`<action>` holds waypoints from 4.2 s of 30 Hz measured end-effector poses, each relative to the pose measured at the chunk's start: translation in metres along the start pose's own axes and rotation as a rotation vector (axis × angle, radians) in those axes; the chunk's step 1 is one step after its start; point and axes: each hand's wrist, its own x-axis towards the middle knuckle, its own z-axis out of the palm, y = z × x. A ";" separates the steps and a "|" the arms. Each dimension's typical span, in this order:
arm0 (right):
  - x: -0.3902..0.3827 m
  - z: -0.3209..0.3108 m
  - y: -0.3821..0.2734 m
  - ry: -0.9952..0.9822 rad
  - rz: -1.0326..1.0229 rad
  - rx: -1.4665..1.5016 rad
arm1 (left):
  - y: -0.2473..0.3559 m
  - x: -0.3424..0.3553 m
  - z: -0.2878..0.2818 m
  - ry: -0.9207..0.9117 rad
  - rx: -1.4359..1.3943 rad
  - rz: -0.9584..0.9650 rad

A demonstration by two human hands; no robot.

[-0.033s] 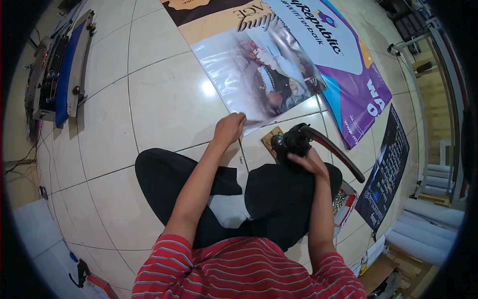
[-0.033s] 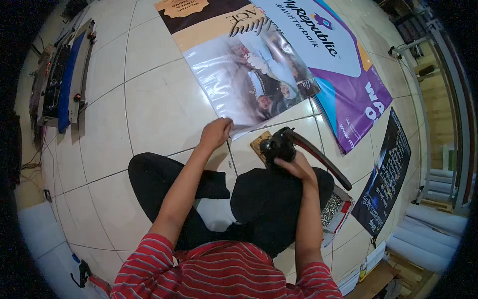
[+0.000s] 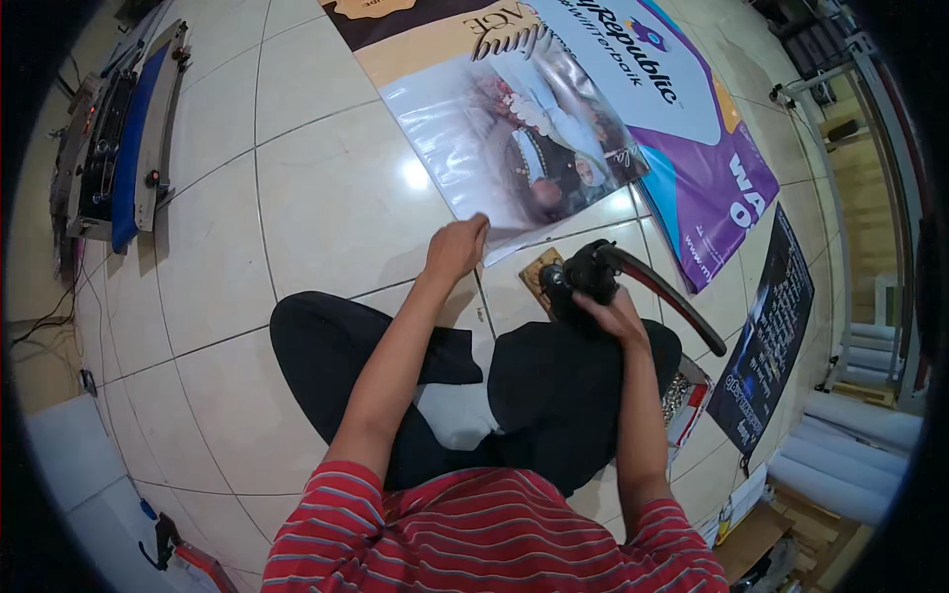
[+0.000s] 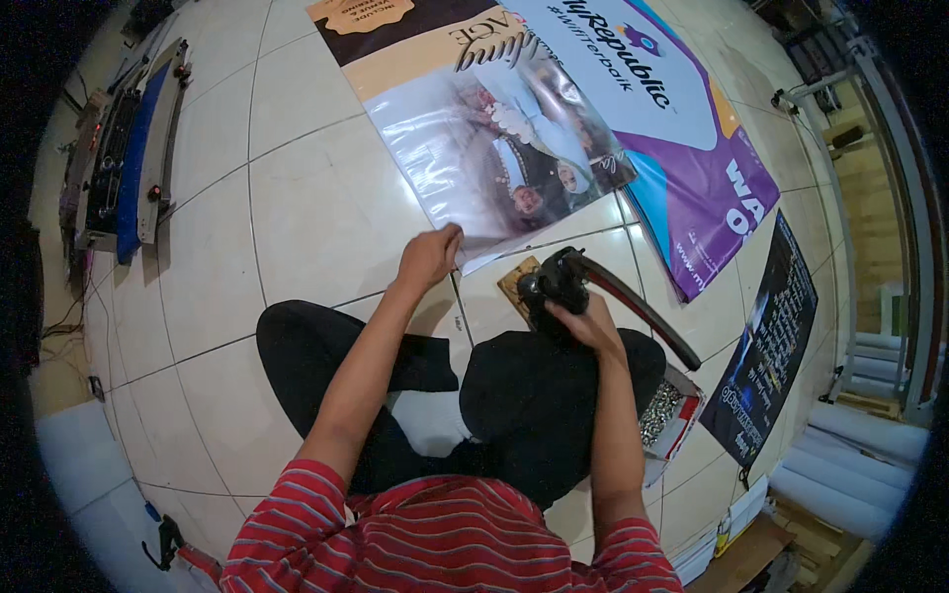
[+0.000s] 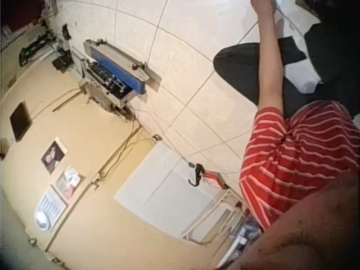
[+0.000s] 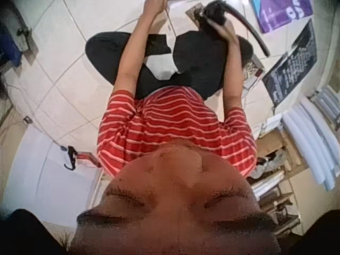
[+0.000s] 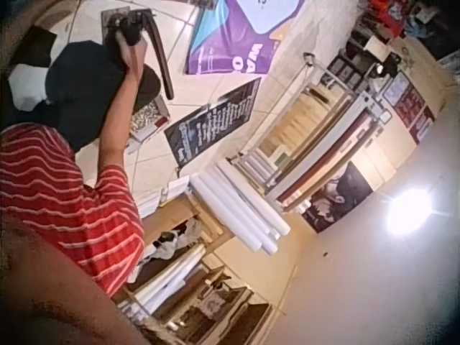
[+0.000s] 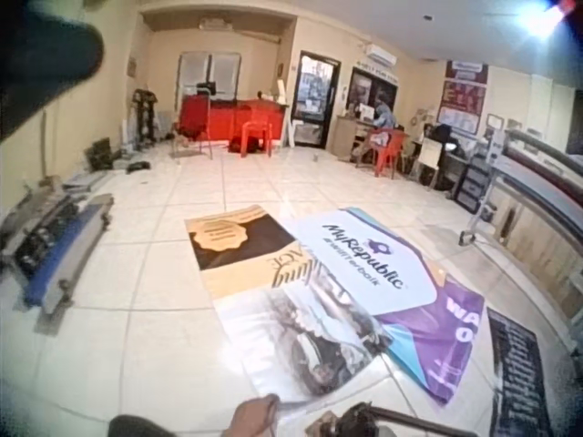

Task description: Installing metal eyelets/grommets into the corners of printed posters using a manual press tool, then folding the finished posters.

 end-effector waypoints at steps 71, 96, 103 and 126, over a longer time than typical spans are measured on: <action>-0.290 0.022 0.054 0.631 0.643 -0.277 | 0.003 -0.055 0.043 0.158 -1.380 -0.697; 0.136 0.077 0.001 -0.085 0.304 0.483 | -0.001 -0.059 0.053 0.224 -1.124 -0.643; 0.133 0.078 -0.007 -0.191 0.273 0.582 | -0.004 -0.058 0.054 0.254 -1.119 -0.669; 0.159 0.062 0.017 -0.172 -0.151 -0.107 | -0.007 -0.059 0.050 0.159 -1.045 -0.686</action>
